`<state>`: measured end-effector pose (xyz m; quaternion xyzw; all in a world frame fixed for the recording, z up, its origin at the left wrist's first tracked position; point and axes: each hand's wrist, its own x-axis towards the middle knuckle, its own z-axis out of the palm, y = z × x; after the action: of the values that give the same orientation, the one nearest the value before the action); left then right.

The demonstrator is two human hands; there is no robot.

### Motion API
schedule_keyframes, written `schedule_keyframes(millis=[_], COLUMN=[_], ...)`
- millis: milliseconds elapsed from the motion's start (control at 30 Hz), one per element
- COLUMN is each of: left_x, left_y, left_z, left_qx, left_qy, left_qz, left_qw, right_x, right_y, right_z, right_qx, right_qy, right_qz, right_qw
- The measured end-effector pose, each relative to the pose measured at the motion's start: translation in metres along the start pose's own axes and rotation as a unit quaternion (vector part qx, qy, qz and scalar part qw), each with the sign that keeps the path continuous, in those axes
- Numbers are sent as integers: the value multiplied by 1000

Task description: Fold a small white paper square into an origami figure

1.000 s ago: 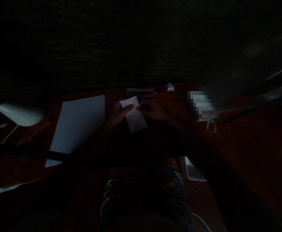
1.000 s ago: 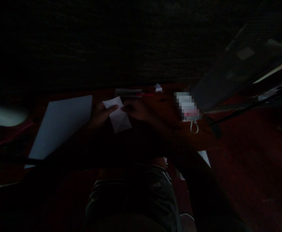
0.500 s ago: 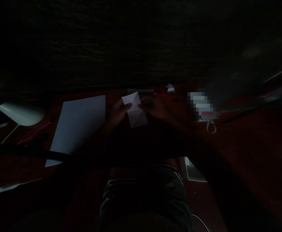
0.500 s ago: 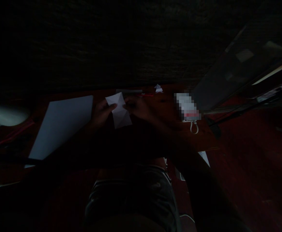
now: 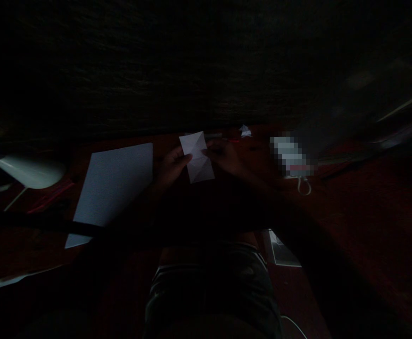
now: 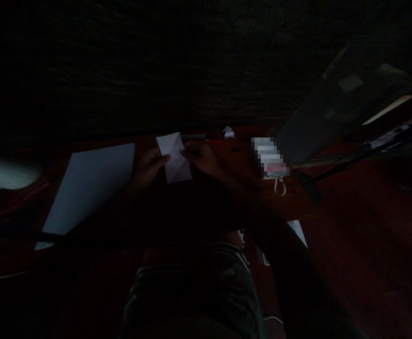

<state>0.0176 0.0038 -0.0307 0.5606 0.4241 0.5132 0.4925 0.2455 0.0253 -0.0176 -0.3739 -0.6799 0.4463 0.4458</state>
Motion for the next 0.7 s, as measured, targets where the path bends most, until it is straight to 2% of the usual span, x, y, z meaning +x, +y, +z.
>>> schedule_keyframes(millis=[333,500,700], left_x=[3,4,3], left_y=[-2,0,0], left_z=[-7,-8,-8], left_qx=[-51,-93,-88], left_qy=[32,22,15], left_qz=[-23,-26,-18], left_qw=[998,995,996], right_x=[1,3,5], right_y=[4,12,14], right_z=[-3,-3,-9], right_qx=[44,41,-79], right_qy=[19,34,109], right_qz=[35,42,-1], right_qw=[998,998,991])
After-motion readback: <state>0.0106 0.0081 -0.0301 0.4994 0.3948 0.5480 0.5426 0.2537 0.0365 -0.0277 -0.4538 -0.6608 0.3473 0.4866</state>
